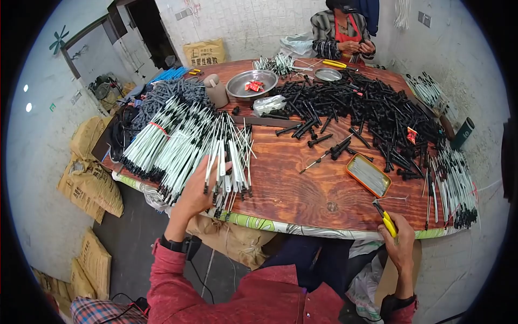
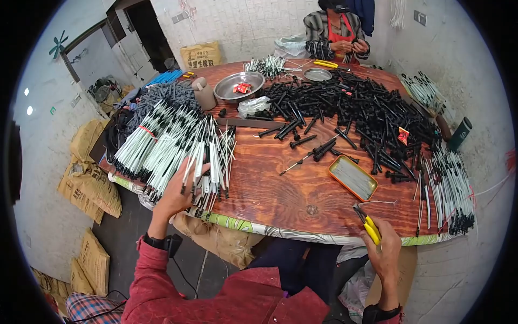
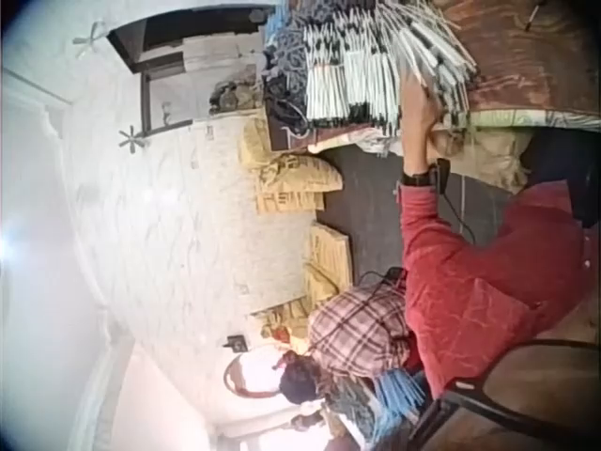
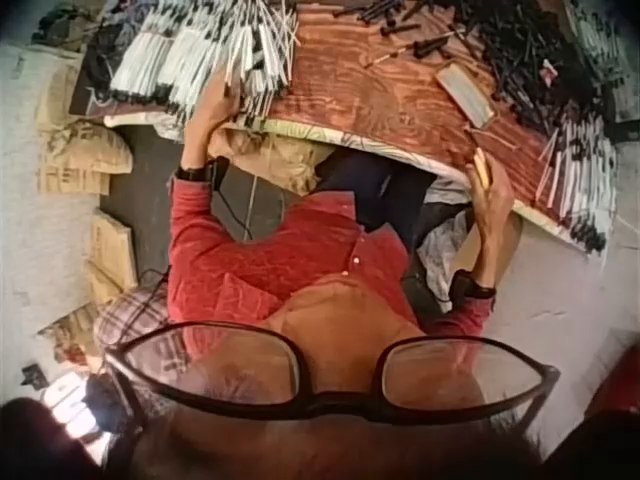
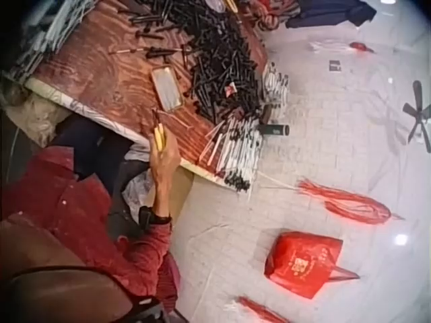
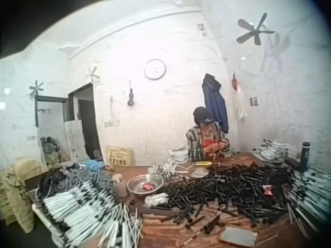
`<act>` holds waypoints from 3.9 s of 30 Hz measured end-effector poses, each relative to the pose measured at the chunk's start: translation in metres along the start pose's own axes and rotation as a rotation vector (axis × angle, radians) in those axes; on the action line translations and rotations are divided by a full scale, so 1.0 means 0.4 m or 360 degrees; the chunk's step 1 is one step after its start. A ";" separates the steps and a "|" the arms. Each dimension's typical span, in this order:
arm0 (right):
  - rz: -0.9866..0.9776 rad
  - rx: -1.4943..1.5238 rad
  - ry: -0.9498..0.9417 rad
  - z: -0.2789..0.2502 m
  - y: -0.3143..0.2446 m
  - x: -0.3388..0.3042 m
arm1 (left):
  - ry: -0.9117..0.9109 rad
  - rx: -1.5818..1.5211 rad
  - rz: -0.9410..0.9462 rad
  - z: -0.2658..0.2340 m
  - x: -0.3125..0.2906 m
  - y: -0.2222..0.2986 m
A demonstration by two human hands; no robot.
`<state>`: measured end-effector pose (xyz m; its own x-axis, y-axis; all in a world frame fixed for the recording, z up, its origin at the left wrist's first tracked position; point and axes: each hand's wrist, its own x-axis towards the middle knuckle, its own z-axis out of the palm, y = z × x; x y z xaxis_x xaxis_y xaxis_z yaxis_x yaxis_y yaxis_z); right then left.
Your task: The person gathers white rods and inserts them into a black plastic hub, using yellow-handled pliers to trim the ends. They then bundle the assembled pieces together and organize them on a wooden table.
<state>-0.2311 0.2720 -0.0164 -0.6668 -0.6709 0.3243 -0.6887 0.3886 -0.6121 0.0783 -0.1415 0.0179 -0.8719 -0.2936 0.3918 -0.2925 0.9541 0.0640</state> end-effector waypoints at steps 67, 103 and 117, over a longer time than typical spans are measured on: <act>0.0066 -0.0519 0.1216 -0.278 0.411 0.092 | -0.0520 -0.1596 0.0227 0.303 0.380 0.585; 0.0414 -0.1521 0.0763 -0.264 0.514 0.026 | -0.1137 -0.4569 -0.0883 0.410 0.398 0.490; 0.0514 -0.0483 0.0985 -0.326 0.562 0.033 | -0.1093 -0.4200 -0.1001 0.405 0.387 0.497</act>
<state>-0.4319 0.4327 -0.0554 -0.8250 -0.0527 0.5626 -0.4206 0.7222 -0.5491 -0.1783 -0.0068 -0.0573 -0.9878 0.0970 -0.1218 -0.1338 -0.9288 0.3457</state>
